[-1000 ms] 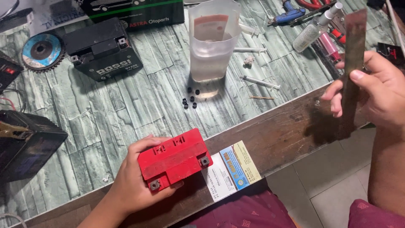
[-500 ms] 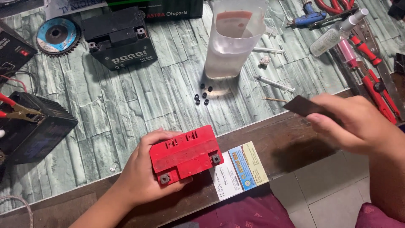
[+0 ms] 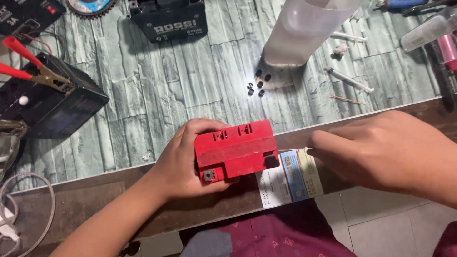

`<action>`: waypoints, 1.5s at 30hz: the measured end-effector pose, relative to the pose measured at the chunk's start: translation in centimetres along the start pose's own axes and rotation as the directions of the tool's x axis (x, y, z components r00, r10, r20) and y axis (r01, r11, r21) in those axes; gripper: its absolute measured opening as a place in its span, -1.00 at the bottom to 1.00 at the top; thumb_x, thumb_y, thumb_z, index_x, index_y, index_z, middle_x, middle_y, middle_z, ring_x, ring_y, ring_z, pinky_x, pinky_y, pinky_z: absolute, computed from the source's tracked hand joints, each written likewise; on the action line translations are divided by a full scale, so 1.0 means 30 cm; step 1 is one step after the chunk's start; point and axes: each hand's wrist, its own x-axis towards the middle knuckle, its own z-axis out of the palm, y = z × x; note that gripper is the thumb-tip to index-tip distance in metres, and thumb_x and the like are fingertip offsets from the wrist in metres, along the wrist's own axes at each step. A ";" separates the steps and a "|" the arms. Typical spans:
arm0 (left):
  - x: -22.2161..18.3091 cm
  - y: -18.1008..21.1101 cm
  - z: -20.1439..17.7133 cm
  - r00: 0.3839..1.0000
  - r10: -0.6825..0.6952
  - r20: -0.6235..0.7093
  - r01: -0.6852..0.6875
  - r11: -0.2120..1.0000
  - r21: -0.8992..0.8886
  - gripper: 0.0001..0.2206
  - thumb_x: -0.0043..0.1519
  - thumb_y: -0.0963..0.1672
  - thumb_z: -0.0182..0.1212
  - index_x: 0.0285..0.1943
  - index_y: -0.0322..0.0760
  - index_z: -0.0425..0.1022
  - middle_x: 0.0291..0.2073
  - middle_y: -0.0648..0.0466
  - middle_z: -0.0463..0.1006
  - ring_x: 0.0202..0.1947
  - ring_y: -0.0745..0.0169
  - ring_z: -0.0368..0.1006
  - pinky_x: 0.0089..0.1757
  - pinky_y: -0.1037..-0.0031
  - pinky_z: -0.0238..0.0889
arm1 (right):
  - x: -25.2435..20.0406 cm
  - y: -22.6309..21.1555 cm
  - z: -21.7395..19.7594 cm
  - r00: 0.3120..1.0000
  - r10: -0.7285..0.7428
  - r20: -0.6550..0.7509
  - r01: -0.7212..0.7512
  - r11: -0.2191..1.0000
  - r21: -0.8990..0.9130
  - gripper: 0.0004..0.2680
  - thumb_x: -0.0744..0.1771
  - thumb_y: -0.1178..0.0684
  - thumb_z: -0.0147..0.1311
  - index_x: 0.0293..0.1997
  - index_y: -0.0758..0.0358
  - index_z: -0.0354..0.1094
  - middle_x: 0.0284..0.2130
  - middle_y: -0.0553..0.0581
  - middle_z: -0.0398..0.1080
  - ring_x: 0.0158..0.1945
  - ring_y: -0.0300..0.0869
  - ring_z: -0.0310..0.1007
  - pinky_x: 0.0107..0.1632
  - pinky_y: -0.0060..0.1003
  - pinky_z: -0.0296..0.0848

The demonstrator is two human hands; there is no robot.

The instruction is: Cleaning and scraping off old sealant or plastic from a red battery casing using a knife and hands

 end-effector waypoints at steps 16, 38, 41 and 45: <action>-0.006 -0.025 0.002 0.999 0.040 0.013 -0.040 0.999 0.030 -0.11 -0.07 0.11 0.57 0.32 -0.28 0.09 0.14 -0.12 0.38 0.14 -0.07 0.44 0.22 0.14 0.27 | 0.080 0.002 -0.033 0.949 -0.126 0.290 0.176 0.972 -0.153 -0.91 0.39 -0.15 -0.10 -0.22 -0.14 0.12 -0.64 -0.17 0.31 -0.73 -0.19 0.27 -0.79 -0.13 0.33; -0.009 -0.010 0.004 1.000 0.002 -0.009 -0.001 1.000 0.020 -0.12 -0.07 0.11 0.55 0.30 -0.33 0.11 0.12 -0.15 0.38 0.13 -0.10 0.44 0.20 0.18 0.29 | -0.010 -0.277 -0.028 0.991 -0.106 0.080 0.133 0.822 -0.554 -0.94 0.39 0.17 -0.01 -0.26 0.13 0.29 -0.79 -0.05 0.09 -0.82 -0.28 0.11 -0.77 -0.32 -0.04; -0.011 -0.005 0.003 1.000 -0.001 -0.018 0.001 1.000 0.008 -0.15 -0.04 0.11 0.52 0.29 -0.34 0.13 0.12 -0.14 0.38 0.15 -0.11 0.46 0.19 0.19 0.30 | -0.010 -0.265 -0.047 0.999 -0.035 0.027 0.044 0.823 -0.566 -0.87 0.31 0.28 0.08 -0.19 0.12 0.31 -0.78 -0.01 0.11 -0.77 -0.21 0.09 -0.69 -0.27 -0.07; -0.011 0.005 0.002 1.000 -0.015 -0.016 0.015 1.000 0.000 -0.13 -0.06 0.09 0.56 0.30 -0.34 0.12 0.14 -0.13 0.37 0.16 -0.10 0.45 0.20 0.19 0.31 | 0.015 -0.278 -0.069 0.999 0.047 0.017 -0.029 0.820 -0.571 -0.86 0.30 0.24 0.07 -0.17 0.06 0.27 -0.75 -0.01 0.13 -0.74 -0.18 0.13 -0.68 -0.26 -0.04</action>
